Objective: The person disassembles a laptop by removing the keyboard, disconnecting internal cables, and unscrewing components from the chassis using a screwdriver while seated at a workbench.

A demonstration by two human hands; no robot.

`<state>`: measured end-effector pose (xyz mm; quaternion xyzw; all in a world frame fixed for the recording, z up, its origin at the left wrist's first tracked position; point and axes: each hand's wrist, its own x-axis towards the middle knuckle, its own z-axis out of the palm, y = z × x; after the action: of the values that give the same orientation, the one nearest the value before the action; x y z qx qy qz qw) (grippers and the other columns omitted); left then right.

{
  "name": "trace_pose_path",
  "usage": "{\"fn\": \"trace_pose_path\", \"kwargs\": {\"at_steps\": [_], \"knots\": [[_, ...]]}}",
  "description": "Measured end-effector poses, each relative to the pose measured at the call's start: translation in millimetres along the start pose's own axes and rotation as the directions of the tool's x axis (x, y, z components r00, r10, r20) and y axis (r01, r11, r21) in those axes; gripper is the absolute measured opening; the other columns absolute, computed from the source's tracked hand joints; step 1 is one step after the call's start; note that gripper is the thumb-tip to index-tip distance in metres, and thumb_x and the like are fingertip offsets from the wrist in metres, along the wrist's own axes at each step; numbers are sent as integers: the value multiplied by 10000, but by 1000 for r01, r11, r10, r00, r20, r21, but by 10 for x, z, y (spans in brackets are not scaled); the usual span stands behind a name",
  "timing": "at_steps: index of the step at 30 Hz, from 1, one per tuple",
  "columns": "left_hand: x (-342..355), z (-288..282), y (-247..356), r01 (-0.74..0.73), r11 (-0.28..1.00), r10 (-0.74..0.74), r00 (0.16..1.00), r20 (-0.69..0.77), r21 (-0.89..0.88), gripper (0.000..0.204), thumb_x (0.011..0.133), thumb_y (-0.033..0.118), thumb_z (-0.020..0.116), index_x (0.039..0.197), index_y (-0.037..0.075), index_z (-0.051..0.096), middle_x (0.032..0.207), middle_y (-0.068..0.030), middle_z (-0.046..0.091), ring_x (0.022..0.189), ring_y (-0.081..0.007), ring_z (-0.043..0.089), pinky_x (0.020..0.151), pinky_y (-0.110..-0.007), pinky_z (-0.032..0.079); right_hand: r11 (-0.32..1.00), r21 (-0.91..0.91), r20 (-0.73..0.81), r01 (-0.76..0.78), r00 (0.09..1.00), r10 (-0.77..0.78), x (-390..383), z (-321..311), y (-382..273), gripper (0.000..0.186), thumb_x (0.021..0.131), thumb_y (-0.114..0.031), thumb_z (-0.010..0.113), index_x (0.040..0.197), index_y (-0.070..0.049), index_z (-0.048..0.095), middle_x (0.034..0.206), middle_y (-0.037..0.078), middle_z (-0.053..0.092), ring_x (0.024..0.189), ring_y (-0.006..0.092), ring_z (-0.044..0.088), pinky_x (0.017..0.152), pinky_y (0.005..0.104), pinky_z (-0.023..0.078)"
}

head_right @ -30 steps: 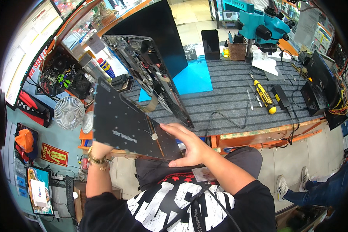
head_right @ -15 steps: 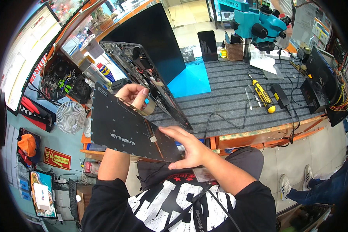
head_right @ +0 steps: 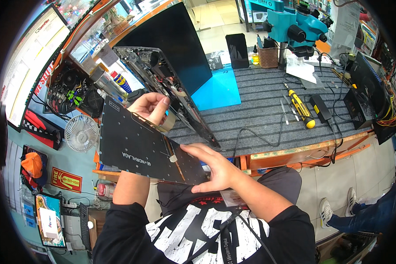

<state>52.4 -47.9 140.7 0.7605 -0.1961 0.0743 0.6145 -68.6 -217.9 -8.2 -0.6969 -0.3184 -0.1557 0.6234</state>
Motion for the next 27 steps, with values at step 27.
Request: {"fn": "trace_pose_path", "kwargs": {"at_steps": [27], "knots": [[-54, -67, 88, 80, 997, -76, 984, 163, -18, 369, 1061, 356, 789, 896, 26, 783, 736, -12, 704, 621, -88, 620, 588, -257, 493, 999, -13, -8, 39, 999, -39, -1, -7, 12, 1186, 709, -500, 1009, 1641, 37, 511, 1577, 257, 590, 1425, 416, 614, 1198, 468, 489]]}}
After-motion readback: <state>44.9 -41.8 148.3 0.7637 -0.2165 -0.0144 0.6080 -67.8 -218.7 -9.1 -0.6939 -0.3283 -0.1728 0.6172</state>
